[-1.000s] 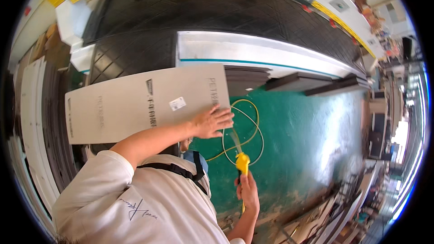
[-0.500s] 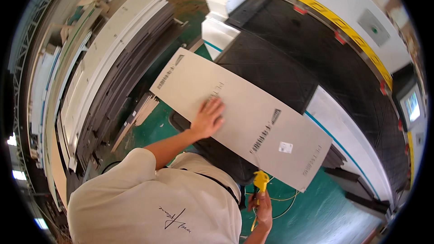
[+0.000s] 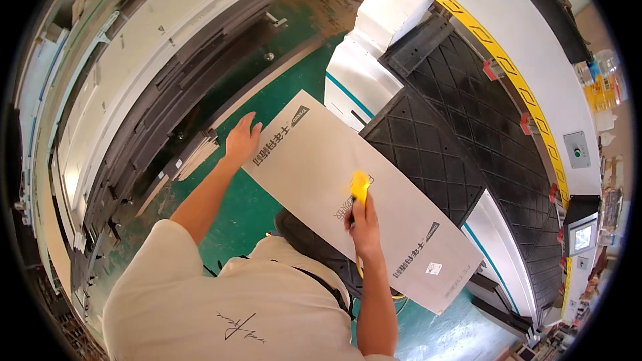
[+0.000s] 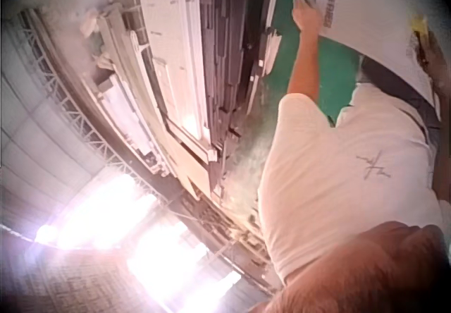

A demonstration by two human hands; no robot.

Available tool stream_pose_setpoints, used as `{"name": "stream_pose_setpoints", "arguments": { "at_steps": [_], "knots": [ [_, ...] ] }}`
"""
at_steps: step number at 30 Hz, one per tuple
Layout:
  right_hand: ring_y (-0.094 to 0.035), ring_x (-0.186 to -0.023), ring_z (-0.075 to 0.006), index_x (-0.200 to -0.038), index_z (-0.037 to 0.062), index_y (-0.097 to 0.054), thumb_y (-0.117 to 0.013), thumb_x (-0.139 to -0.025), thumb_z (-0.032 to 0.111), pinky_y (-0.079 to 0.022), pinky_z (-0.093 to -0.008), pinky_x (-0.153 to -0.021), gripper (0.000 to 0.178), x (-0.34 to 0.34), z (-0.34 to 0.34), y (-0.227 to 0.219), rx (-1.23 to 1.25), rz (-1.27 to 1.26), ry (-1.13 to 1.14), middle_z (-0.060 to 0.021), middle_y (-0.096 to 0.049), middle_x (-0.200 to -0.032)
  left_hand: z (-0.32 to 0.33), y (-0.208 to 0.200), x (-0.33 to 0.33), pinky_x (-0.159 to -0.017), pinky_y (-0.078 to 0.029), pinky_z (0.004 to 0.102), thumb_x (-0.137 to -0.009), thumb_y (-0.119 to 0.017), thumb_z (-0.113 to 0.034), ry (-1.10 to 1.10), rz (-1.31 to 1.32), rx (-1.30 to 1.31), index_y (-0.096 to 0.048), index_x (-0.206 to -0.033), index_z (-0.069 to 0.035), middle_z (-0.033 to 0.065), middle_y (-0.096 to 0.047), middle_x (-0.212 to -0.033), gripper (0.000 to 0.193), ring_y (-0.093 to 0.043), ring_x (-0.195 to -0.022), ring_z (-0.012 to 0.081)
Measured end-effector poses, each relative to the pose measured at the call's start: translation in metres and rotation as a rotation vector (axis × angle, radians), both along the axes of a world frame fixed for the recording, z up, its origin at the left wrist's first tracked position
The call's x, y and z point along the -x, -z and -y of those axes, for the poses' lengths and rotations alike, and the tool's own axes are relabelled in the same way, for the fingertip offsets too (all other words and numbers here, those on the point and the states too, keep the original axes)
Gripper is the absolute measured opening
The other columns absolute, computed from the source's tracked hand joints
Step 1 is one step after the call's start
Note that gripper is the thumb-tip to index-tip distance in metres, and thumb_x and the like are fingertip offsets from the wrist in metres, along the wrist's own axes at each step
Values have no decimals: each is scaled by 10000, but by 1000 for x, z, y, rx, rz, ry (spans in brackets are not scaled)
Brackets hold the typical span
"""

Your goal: The person cleans a large white panel using a yellow air blower and a small brush. They wipe the surface and edges of the panel, then place it on a stack of other panels. The person also briefly handles a small wooden block and a pencil from a nearby container.

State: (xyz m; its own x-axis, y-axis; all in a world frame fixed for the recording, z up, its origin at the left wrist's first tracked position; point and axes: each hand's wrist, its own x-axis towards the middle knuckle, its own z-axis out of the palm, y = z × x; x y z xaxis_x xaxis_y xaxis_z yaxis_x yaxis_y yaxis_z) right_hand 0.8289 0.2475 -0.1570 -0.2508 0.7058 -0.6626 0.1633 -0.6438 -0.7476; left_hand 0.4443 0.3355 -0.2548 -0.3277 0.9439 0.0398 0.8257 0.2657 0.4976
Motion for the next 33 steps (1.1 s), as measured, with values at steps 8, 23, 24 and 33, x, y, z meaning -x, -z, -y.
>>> {"name": "stream_pose_setpoints", "arguments": {
  "at_steps": [8, 23, 24, 33],
  "knots": [
    [-493, -681, -73, -1458, 72, -464, -484, -1100, 320, -406, -247, -587, 436, 40, -31, -17, -108, 150, 2, 13, -540, -775, -42, 0, -56, -1209, -305, 515, -1063, -484, -328, 400, -193, -45, -402, -1547, -31, 158, -362, -1639, 573, -343, -1510, 334],
    [-495, -559, -75, -1330, 113, -510, -448, -1125, 286, -391, -242, -486, 275, -89, 157, -42, 36, 85, 644, 10, -568, -765, -14, 6, -283, -1256, -115, 622, -1038, -481, -452, 1296, -203, -233, -464, -1545, -126, 104, -320, -1677, 603, -192, -1581, 307],
    [-502, -540, -80, -1253, 116, -517, -442, -1128, 293, -377, -235, -450, 229, -100, 175, -21, -132, 184, 843, 5, -565, -748, 1, -4, -297, -1253, -122, 626, -1017, -533, -468, 1361, -146, -171, -456, -1551, -147, 106, -304, -1682, 628, -167, -1587, 311],
    [-576, -615, -111, -1477, 104, -435, -476, -1113, 324, -447, -250, -534, 427, -159, 300, -46, 5, -99, 479, -28, -632, -834, 120, -43, -221, -1255, -136, 613, -823, -763, -556, 1392, -42, 132, -481, -1516, -96, 186, -279, -1674, 878, -181, -1572, 393]
  ]
}}
